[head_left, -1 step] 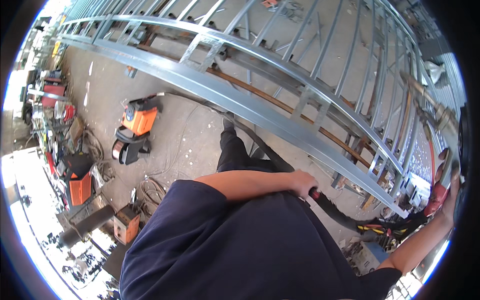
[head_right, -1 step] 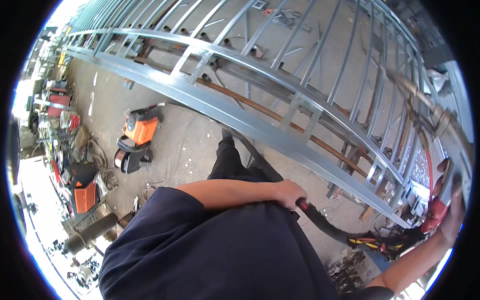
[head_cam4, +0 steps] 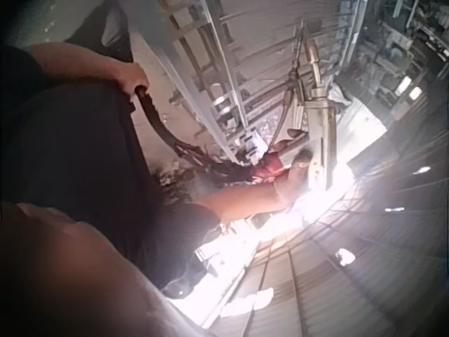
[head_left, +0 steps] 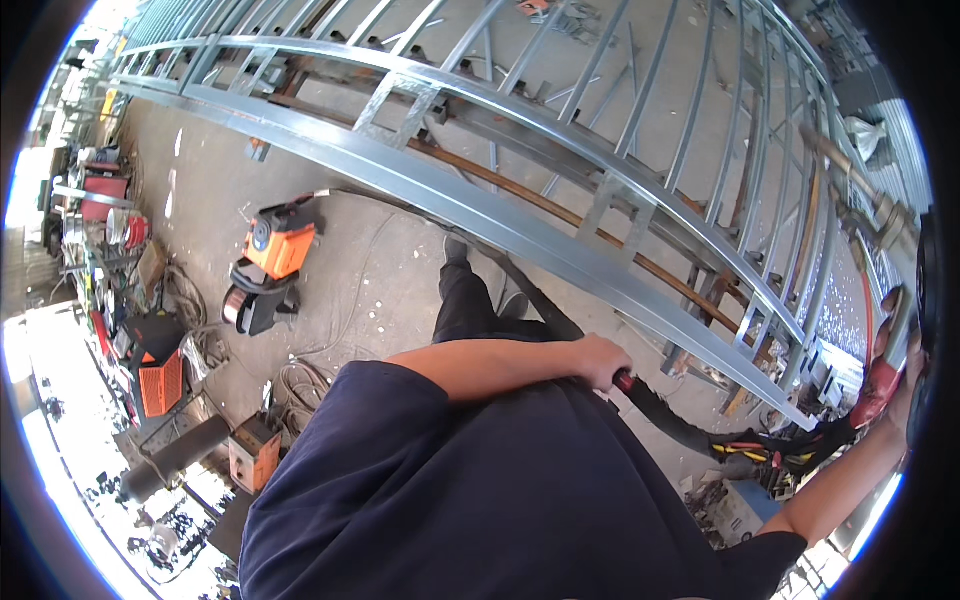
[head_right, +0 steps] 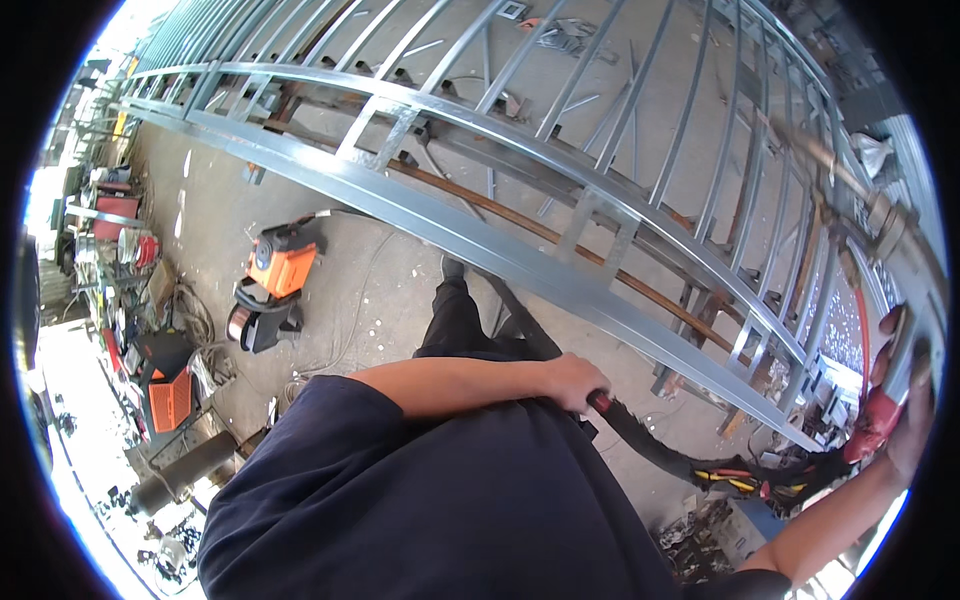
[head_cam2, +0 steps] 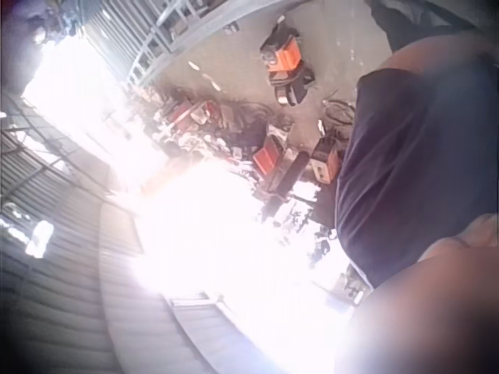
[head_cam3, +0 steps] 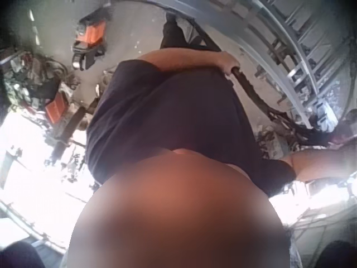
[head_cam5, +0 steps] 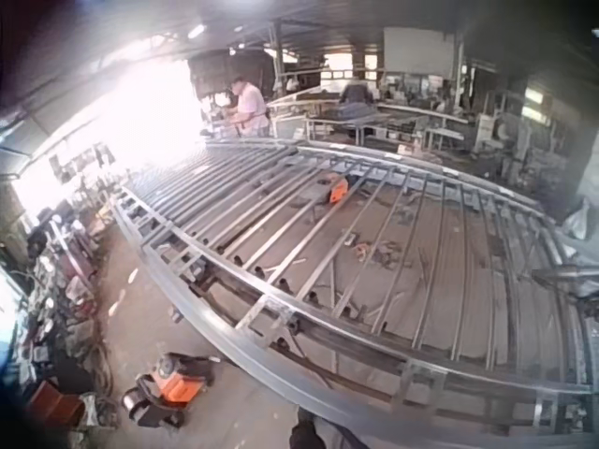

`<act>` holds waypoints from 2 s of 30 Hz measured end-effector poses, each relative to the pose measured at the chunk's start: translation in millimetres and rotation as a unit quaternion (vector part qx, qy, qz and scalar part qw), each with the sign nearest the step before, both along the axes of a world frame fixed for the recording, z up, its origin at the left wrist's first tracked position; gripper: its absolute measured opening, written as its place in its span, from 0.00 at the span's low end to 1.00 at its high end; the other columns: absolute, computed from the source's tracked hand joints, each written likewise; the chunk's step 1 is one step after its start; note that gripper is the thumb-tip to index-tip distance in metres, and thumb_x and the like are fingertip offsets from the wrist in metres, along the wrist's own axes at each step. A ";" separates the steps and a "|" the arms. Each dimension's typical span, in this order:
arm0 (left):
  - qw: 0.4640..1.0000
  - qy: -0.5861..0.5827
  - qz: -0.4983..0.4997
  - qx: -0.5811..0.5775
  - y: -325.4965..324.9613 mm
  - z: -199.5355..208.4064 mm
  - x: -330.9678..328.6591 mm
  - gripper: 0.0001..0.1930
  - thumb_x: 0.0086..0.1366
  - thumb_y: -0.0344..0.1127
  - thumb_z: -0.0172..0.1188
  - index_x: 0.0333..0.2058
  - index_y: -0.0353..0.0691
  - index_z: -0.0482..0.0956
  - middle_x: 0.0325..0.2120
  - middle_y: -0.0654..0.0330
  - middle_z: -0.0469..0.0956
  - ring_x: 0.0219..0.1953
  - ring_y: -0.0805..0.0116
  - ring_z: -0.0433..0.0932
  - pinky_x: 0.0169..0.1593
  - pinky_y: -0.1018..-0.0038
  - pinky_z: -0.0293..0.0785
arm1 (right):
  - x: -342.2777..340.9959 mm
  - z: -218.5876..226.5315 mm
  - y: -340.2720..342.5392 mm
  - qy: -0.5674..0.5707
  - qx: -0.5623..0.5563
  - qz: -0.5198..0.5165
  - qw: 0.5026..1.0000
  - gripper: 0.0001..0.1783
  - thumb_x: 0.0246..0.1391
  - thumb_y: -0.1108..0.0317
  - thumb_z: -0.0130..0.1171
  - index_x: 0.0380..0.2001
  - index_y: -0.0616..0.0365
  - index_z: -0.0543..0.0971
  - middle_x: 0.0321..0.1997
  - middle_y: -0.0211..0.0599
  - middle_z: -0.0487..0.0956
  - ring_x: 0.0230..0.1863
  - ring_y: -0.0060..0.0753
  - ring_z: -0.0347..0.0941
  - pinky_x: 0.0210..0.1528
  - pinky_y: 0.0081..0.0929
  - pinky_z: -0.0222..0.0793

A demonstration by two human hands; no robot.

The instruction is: The person welds a large metal frame using a handheld welding torch. They move along the frame, applying welds at multiple joints and seams while holding the torch with one hand and stabilizing the frame with the other. The process generates bright sparks and smoke throughout.

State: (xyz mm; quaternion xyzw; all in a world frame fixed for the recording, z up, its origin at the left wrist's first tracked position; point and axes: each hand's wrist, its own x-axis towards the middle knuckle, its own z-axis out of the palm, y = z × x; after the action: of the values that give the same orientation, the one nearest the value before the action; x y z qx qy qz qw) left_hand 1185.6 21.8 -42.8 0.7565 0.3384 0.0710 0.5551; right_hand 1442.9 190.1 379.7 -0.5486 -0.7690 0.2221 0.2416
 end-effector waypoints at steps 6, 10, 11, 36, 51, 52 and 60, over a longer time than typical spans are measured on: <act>0.999 -0.036 -0.036 -0.010 29.9 20.3 -30.8 0.21 0.54 0.43 0.72 0.47 0.45 0.83 0.41 0.53 0.83 0.48 0.49 0.81 0.52 0.57 0.75 | -59.6 19.7 46.1 0.041 0.016 -0.034 0.998 0.29 0.62 0.52 0.66 0.54 0.66 0.77 0.41 0.44 0.84 0.29 0.28 0.78 0.32 0.25 0.75; 0.995 -0.093 0.030 0.004 50.6 14.3 -81.7 0.25 0.58 0.46 0.70 0.53 0.44 0.81 0.45 0.53 0.82 0.51 0.50 0.80 0.56 0.58 0.75 | -110.2 3.5 101.5 0.076 -0.041 -0.038 0.995 0.29 0.61 0.52 0.66 0.55 0.66 0.77 0.41 0.45 0.84 0.27 0.27 0.79 0.30 0.25 0.75; 0.992 -0.106 0.057 0.022 59.3 21.9 -100.9 0.26 0.58 0.46 0.69 0.54 0.44 0.81 0.45 0.53 0.82 0.52 0.51 0.80 0.56 0.59 0.74 | -126.7 -2.2 112.3 0.083 -0.063 -0.037 0.994 0.29 0.61 0.52 0.66 0.55 0.66 0.77 0.40 0.45 0.84 0.27 0.27 0.79 0.30 0.25 0.75; 0.129 -0.128 0.975 -0.129 108.9 -33.5 -359.2 0.34 0.78 0.61 0.39 0.67 0.38 0.64 0.57 0.55 0.73 0.55 0.61 0.74 0.60 0.65 0.72 | -412.4 -308.1 271.9 0.179 -0.572 0.165 0.783 0.28 0.62 0.55 0.67 0.57 0.63 0.75 0.37 0.41 0.82 0.26 0.27 0.78 0.28 0.26 0.77; 0.089 -0.056 0.985 -0.136 110.7 -35.7 -359.0 0.31 0.79 0.59 0.38 0.62 0.36 0.70 0.51 0.56 0.76 0.49 0.63 0.76 0.55 0.67 0.74 | -419.7 -342.1 278.2 0.184 -0.612 0.192 0.745 0.30 0.63 0.54 0.66 0.59 0.64 0.75 0.36 0.40 0.82 0.26 0.25 0.78 0.30 0.25 0.77; 0.086 -0.046 0.985 -0.141 110.6 -36.9 -360.2 0.32 0.79 0.59 0.38 0.63 0.36 0.69 0.53 0.56 0.75 0.50 0.63 0.76 0.57 0.67 0.73 | -420.3 -341.6 278.7 0.182 -0.611 0.197 0.745 0.30 0.63 0.54 0.66 0.60 0.64 0.74 0.36 0.40 0.82 0.27 0.24 0.78 0.30 0.25 0.77; 0.091 -0.080 0.984 -0.130 116.7 -31.6 -359.6 0.30 0.79 0.58 0.37 0.61 0.37 0.69 0.50 0.55 0.76 0.47 0.62 0.77 0.53 0.66 0.76 | -424.1 -336.4 274.2 0.174 -0.597 0.206 0.756 0.30 0.63 0.52 0.66 0.59 0.63 0.75 0.35 0.39 0.81 0.27 0.24 0.78 0.30 0.24 0.76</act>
State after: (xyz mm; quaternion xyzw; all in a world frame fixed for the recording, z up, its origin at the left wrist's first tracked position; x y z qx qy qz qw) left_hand 826.0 138.5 -74.4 -0.3419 0.7401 0.5694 0.1057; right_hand 1018.8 464.3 43.3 -0.3619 -0.5196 0.7719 -0.0565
